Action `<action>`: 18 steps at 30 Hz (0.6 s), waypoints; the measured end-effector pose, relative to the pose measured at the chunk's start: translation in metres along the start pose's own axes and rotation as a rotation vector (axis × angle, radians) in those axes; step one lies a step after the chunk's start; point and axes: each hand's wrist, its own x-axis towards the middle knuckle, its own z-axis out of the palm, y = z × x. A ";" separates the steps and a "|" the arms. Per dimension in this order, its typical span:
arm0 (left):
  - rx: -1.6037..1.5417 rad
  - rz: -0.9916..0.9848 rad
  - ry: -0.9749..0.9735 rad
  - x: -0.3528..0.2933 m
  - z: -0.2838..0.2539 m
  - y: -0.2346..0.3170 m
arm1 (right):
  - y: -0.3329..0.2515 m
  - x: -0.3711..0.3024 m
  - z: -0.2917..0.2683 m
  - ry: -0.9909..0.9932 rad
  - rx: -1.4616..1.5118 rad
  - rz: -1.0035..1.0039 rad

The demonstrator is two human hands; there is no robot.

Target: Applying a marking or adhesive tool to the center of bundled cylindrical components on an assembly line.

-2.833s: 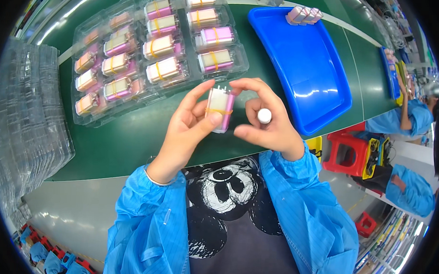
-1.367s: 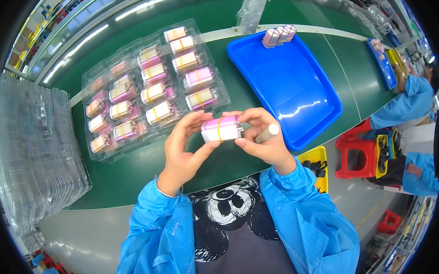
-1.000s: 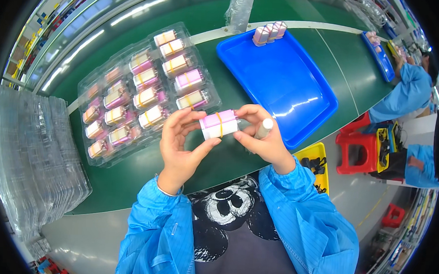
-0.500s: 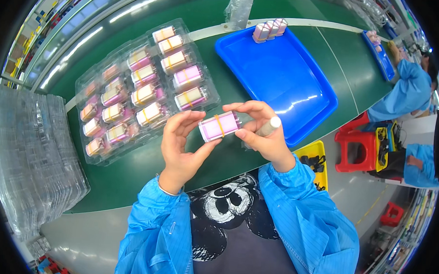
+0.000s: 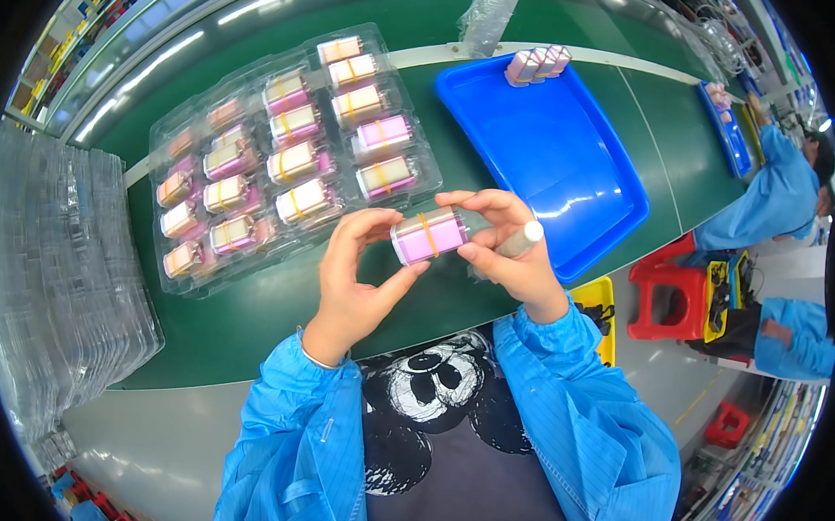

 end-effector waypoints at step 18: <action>-0.014 0.049 0.099 -0.008 -0.002 -0.005 | -0.009 0.008 0.012 -0.187 -0.224 -0.069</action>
